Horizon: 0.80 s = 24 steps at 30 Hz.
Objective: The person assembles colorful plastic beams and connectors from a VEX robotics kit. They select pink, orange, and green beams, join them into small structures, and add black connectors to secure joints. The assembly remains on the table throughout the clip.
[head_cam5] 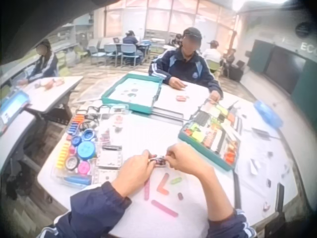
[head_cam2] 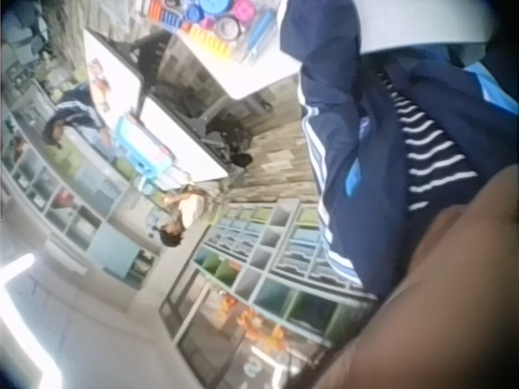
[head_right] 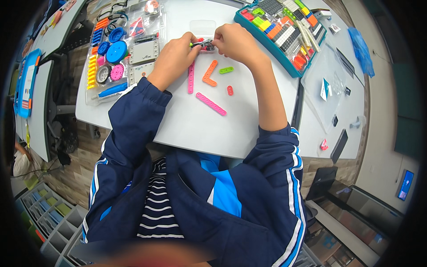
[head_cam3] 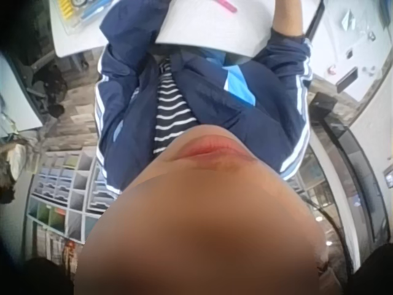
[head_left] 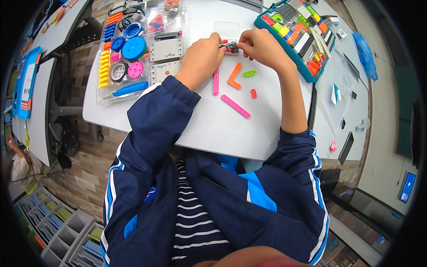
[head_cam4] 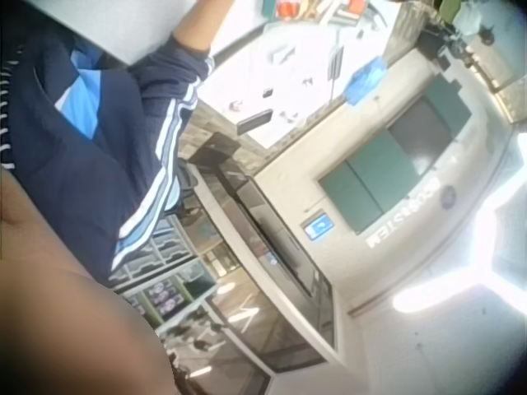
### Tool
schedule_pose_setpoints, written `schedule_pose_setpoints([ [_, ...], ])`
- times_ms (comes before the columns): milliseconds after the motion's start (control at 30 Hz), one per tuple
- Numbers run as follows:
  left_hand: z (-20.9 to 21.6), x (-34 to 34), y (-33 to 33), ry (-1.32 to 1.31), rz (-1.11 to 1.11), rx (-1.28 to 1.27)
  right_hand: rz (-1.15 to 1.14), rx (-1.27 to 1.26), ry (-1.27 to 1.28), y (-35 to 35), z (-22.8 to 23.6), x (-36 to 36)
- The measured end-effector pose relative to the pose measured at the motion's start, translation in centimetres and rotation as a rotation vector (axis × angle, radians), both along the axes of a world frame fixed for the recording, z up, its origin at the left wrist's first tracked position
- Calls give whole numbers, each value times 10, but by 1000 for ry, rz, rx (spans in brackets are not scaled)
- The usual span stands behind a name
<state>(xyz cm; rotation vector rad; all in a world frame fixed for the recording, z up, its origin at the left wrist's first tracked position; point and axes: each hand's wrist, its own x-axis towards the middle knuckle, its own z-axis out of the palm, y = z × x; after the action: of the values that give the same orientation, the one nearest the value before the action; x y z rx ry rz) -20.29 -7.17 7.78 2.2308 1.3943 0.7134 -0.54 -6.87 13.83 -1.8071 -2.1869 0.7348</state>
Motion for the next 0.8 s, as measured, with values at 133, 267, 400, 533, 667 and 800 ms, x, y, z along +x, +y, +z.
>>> schedule_pose_setpoints([
  [133, -2, -1, 0, -31, 20, 17, 54, -43, 119, 7, -5, 10],
  [267, -5, 0, 1, -59, 47, 28, 69, -112, 224, 16, -13, 21],
  [400, -6, -1, 2, -88, 76, 31, 84, -192, 325, 19, -21, 26],
  [533, -6, -2, 3, -95, 88, 36, 71, -251, 364, 20, -24, 26],
  [667, -7, -2, 4, -181, 108, 49, 89, -203, 333, 18, -18, 27],
  [800, -7, -1, 6, -196, 154, 83, 41, -58, 86, 14, -8, 28],
])
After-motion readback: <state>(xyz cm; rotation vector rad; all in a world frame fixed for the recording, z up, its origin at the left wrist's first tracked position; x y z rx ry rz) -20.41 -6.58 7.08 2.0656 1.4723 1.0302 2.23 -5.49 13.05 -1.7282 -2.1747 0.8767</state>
